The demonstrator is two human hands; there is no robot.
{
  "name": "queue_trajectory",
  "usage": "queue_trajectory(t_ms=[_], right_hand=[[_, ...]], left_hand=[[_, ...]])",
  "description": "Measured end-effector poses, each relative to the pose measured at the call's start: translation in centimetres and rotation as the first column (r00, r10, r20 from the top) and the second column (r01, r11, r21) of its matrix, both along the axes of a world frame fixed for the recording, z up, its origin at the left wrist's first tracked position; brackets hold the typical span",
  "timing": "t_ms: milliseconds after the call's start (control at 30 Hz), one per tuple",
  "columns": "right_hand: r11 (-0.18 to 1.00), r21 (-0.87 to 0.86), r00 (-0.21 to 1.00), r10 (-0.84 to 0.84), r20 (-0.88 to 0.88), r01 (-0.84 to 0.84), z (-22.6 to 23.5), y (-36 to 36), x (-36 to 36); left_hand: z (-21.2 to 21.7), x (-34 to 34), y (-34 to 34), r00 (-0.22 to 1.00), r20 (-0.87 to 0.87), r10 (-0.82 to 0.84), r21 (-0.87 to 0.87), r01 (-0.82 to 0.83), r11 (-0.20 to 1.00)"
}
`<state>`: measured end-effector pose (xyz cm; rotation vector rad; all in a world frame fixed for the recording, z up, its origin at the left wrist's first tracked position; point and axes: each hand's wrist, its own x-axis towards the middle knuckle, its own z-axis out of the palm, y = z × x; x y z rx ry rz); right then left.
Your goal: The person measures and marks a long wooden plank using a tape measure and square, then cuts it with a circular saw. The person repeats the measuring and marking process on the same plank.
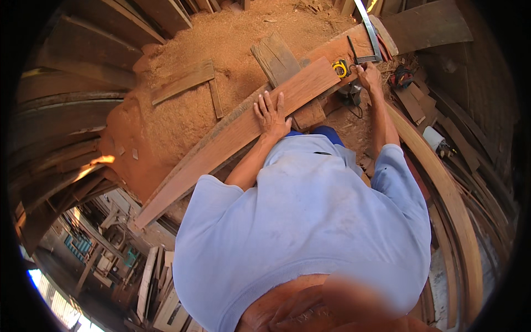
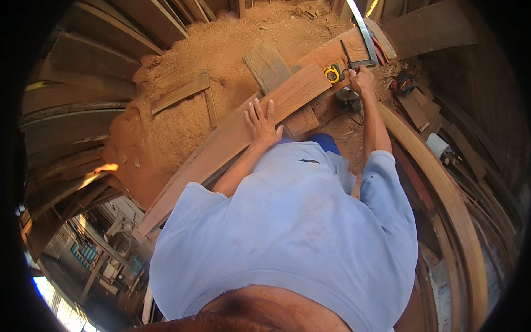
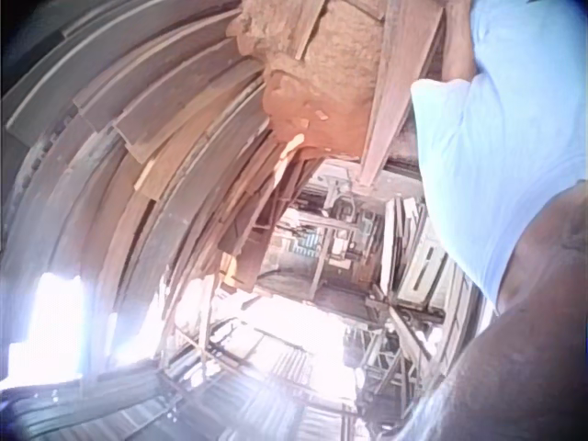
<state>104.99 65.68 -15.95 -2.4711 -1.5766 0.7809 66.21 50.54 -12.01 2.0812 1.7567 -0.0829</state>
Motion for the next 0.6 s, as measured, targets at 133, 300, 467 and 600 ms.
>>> queue_trajectory(t_ms=[133,300,467,600], right_hand=[[0.980,-0.157,0.983,0.142,0.115,-0.123,1.1,5.9,-0.7],[0.926,-0.269,0.925,0.322,0.203,-0.263,-0.5,9.2,-1.5],[0.949,-0.156,0.945,0.297,0.135,-0.275,-4.8,10.1,1.2],[0.993,0.030,0.992,0.115,-0.051,-0.114,-1.6,10.2,0.5]], left_hand=[[-1.7,0.4,-0.2,0.998,-0.037,0.051,0.181,-0.043,0.982],[-1.3,0.9,0.0,0.995,-0.062,0.083,0.173,-0.071,0.982],[-1.0,1.3,0.7,0.995,-0.074,0.069,0.168,-0.056,0.984],[-1.4,1.4,1.1,0.993,-0.090,0.071,0.099,-0.062,0.993]])
